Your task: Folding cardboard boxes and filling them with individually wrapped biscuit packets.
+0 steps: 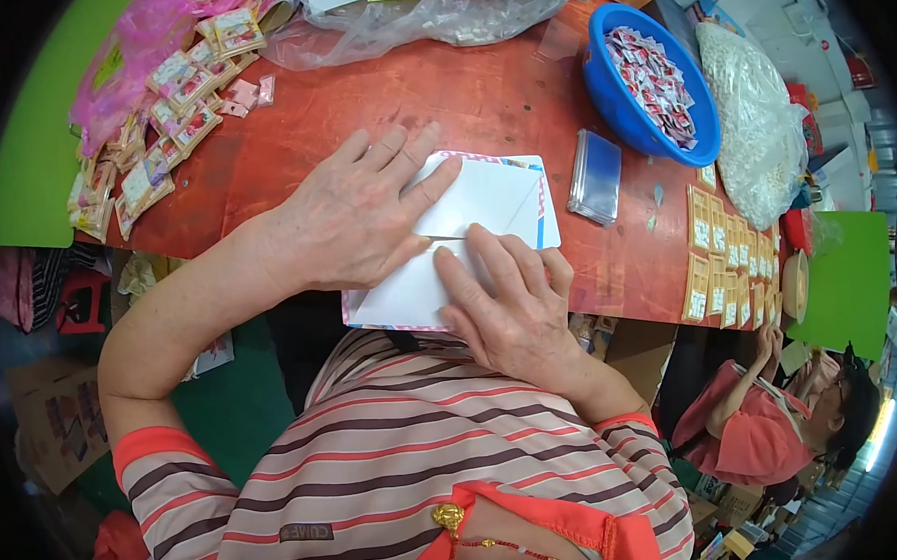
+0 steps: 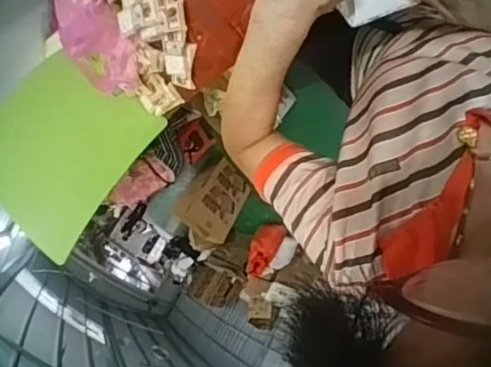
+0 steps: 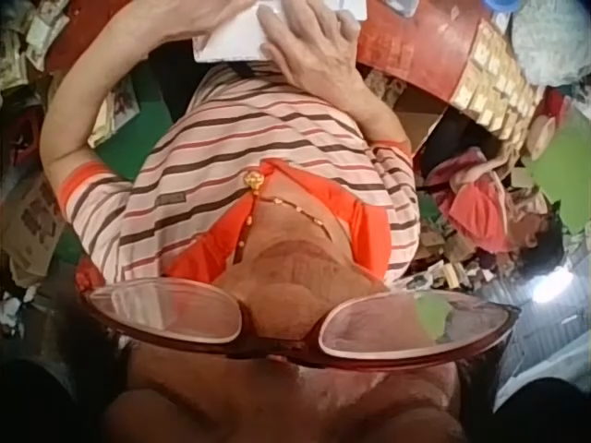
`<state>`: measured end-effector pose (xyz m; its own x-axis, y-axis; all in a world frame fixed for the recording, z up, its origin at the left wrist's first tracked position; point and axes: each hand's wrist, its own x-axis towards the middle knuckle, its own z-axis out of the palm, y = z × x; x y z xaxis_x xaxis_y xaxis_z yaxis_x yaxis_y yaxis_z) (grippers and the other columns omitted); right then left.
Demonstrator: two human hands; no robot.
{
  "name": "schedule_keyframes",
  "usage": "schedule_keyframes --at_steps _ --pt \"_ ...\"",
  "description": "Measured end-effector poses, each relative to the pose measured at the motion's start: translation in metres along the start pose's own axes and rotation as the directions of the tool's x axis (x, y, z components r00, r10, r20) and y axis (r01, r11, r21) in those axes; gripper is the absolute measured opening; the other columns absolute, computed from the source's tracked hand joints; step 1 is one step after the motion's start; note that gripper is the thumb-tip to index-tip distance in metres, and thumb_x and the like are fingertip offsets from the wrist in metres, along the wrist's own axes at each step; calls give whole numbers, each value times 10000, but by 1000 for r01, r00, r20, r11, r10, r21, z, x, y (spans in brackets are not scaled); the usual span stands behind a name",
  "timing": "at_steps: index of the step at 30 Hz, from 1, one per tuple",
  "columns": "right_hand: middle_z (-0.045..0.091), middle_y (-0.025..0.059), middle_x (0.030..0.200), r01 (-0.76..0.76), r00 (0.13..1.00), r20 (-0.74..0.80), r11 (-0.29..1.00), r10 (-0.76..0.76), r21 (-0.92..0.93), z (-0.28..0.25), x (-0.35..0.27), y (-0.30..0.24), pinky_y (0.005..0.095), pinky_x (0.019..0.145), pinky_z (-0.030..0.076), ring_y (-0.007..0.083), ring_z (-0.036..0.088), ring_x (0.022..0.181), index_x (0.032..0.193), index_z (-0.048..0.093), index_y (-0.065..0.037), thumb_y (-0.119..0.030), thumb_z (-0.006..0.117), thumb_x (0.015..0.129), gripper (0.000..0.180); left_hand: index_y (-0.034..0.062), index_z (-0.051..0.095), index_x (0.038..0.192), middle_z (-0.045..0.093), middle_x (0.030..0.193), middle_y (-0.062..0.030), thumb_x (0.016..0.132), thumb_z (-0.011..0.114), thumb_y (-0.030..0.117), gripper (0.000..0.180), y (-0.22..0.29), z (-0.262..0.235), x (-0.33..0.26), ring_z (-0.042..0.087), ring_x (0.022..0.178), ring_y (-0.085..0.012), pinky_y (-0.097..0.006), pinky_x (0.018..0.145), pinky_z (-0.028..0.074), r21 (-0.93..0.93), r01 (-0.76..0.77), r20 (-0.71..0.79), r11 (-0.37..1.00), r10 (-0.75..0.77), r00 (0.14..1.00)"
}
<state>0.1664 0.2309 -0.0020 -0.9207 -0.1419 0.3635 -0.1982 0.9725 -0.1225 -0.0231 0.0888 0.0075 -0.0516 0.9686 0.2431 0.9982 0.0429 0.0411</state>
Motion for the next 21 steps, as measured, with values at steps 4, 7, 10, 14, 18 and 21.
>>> schedule_keyframes --at_steps 4,7,10,14,18,21 --pt "531 176 1260 -55 993 -106 997 48 -57 5 -2 4 424 939 303 296 518 1084 1230 595 -32 -295 657 832 482 -8 374 1413 306 1477 -286 825 598 510 815 -1 -11 -7 376 1306 -463 -564 1053 303 -177 61 128 982 -38 991" --pt "496 191 1321 -143 977 -169 988 132 -55 7 -4 6 443 959 302 325 490 1130 1299 508 -13 -308 670 829 578 37 279 1482 202 1534 -270 845 444 690 927 11 -19 -17 169 1431 -446 -673 1068 171 -42 84 244 996 -71 967" --pt "449 217 1370 -163 968 -193 987 159 -3 7 -6 9 449 982 293 338 456 1192 1334 474 -7 -317 669 834 620 36 269 1489 178 1549 -257 848 493 637 906 21 -16 -22 131 1445 -440 -644 1093 152 -23 151 233 988 -142 962" --pt "396 241 1418 -175 969 -173 984 177 30 2 -6 7 459 1012 276 362 424 1239 1369 434 0 -304 671 835 659 26 263 1490 161 1560 -246 847 544 575 891 23 3 -37 118 1451 -432 -601 1121 135 -92 178 143 980 -164 976" --pt "325 225 1484 -210 949 -152 913 277 350 10 -7 25 472 1073 260 360 348 1339 1411 389 20 -280 643 813 715 5 216 1500 158 1547 -278 858 597 458 873 25 18 -45 121 1448 -435 -555 1138 144 -154 299 -99 942 -316 944" --pt "242 194 1542 -366 816 -115 661 566 655 16 -13 42 450 1131 232 339 261 1416 1450 331 30 -217 533 833 694 -15 160 1506 210 1531 -269 896 584 381 842 27 43 -55 162 1444 -382 -479 1143 179 -610 393 -184 688 -606 774"
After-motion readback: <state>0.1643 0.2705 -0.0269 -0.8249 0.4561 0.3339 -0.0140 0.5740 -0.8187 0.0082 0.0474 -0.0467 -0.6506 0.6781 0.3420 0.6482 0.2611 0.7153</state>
